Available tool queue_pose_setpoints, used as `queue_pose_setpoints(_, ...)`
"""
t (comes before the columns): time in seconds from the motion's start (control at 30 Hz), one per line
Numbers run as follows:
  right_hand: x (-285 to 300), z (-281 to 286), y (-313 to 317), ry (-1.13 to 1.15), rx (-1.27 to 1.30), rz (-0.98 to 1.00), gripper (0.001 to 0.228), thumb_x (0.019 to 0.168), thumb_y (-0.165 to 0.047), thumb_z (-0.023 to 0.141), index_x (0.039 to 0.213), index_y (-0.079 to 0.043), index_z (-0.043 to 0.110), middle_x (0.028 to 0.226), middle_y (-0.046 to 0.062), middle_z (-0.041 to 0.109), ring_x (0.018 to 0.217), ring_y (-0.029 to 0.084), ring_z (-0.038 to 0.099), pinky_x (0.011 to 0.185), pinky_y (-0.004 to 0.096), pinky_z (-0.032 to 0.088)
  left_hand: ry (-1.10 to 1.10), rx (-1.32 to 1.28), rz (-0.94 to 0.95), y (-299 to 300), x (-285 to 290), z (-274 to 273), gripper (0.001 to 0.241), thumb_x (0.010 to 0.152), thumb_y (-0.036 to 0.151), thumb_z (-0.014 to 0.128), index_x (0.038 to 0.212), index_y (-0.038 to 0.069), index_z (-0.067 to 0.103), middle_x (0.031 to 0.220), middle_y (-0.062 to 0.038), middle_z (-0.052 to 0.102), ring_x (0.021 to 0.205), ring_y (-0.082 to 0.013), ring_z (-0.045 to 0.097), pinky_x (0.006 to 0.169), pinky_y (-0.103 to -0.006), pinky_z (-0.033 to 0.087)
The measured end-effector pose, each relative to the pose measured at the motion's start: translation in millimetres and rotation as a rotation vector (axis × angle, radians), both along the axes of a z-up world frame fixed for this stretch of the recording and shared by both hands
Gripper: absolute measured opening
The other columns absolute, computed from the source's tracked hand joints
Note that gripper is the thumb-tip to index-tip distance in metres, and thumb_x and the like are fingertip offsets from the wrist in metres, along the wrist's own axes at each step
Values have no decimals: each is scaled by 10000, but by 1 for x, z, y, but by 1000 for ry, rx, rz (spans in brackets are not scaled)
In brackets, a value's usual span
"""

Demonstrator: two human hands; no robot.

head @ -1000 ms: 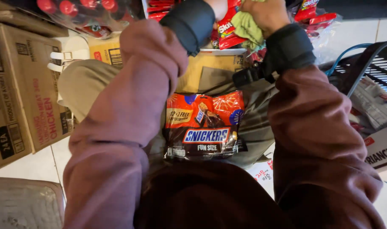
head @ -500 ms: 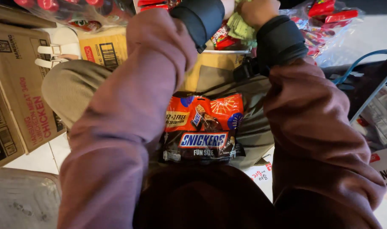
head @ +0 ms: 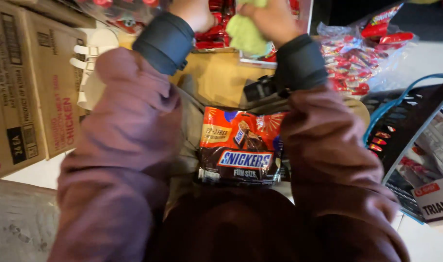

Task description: The person wipes down individual packages of candy with a cleaning cloth and organizes them into a box.

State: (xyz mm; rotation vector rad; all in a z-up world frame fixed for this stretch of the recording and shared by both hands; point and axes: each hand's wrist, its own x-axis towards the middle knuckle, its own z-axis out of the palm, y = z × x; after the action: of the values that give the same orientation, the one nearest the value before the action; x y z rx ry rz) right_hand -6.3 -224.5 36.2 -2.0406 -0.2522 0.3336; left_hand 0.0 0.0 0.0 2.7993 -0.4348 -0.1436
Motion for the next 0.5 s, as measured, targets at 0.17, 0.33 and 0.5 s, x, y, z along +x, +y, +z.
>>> queue_pose_setpoints(0.17, -16, -36, 65, -260, -35, 85, 598, 881, -196, 754, 1383, -13, 485, 1115, 233, 725, 1016, 422, 702, 861, 487, 567, -323, 65, 119, 35, -11, -25, 204, 757, 148, 632, 918, 61, 722, 911, -211, 689, 821, -471, 674, 617, -562, 566)
queue_pose_setpoints(0.33, -27, -38, 93, -139, -344, 45, 659, 835, -278, 810, 1384, -111, 485, 1126, 281, 677, 1053, 530, 606, 896, 571, 486, -426, 87, 179, 27, -4, -43, 149, 867, 191, 633, 794, 110, 735, 944, -140, 688, 719, -353, 701, 529, -486, 563)
queue_pose_setpoints(0.5, -25, -39, 98, -201, -408, -10, 577, 832, -247, 814, 1337, -139, 555, 1125, 252, 705, 1073, 497, 641, 904, 567, 506, -461, 169, 236, 20, -10, -35, 139, 790, 196, 656, 717, 120, 747, 916, -128, 696, 674, -318, 700, 493, -440, 557)
